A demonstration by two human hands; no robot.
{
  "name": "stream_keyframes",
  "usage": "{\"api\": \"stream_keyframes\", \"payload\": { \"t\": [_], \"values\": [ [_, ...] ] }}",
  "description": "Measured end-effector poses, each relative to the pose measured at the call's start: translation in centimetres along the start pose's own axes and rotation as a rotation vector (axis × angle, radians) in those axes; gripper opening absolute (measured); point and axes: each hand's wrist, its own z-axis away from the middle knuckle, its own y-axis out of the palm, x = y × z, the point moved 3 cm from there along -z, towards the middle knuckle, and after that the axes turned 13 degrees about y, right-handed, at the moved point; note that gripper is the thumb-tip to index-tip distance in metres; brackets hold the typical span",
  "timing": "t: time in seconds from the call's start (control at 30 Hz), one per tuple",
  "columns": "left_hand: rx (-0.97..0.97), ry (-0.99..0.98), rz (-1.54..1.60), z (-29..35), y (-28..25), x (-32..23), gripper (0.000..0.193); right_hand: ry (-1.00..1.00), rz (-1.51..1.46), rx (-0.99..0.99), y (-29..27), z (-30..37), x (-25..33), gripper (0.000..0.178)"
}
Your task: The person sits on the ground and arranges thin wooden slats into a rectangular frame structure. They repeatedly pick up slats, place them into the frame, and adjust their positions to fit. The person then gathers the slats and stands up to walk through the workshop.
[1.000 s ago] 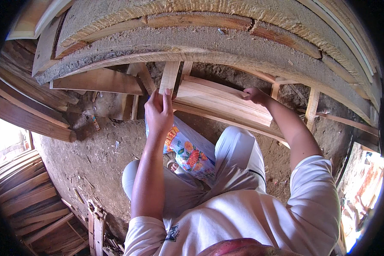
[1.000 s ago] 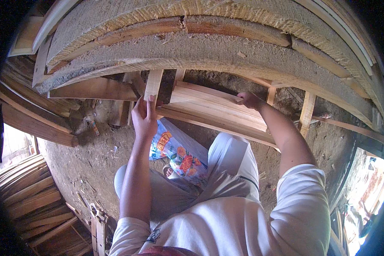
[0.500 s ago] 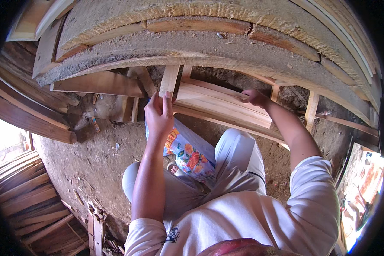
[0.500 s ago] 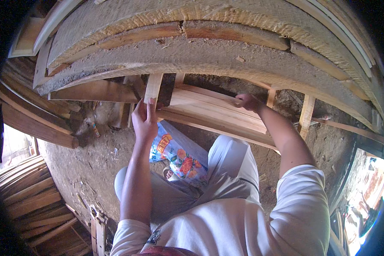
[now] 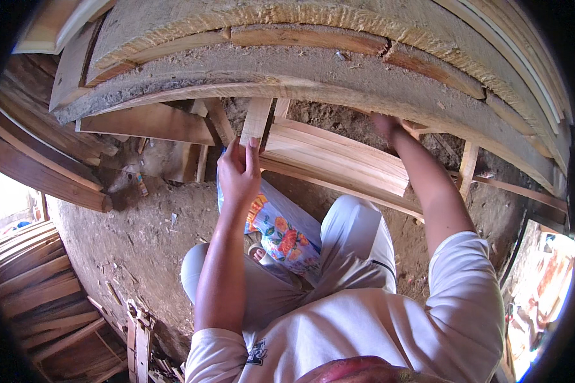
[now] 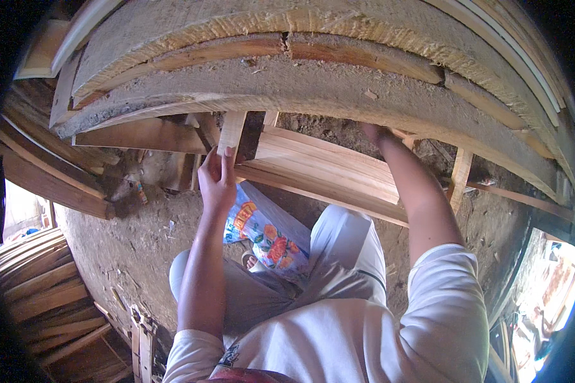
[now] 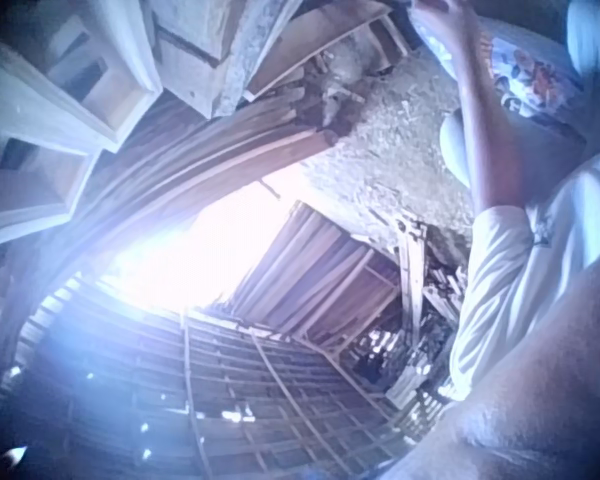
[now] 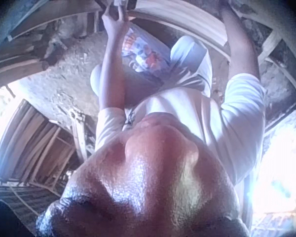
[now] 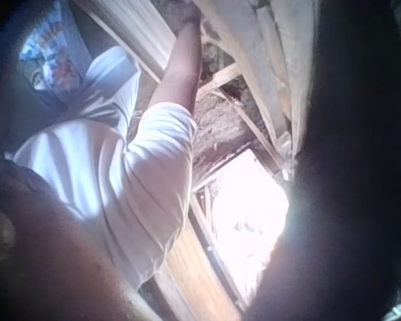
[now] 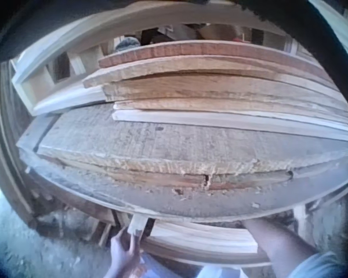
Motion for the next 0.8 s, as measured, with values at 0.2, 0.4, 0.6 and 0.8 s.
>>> {"api": "stream_keyframes", "payload": {
  "t": [0.2,0.4,0.6,0.8],
  "values": [
    [0.005,-0.004,0.019,0.0,-0.3,0.6,0.049,0.219,0.115,-0.005,1.3,-3.9,-0.9,0.045],
    [-0.003,-0.012,0.040,0.0,0.3,0.0,0.043,0.274,0.114,-0.009,-1.2,-5.8,-2.7,0.045],
    [0.009,-0.010,0.042,0.2,-0.2,0.0,0.043,0.250,0.057,-0.007,-8.3,-5.2,-4.6,0.046],
    [0.026,-0.003,0.014,-0.1,0.1,-0.7,0.044,0.248,0.000,0.056,-19.2,-6.2,-5.0,0.047]
  ]
}}
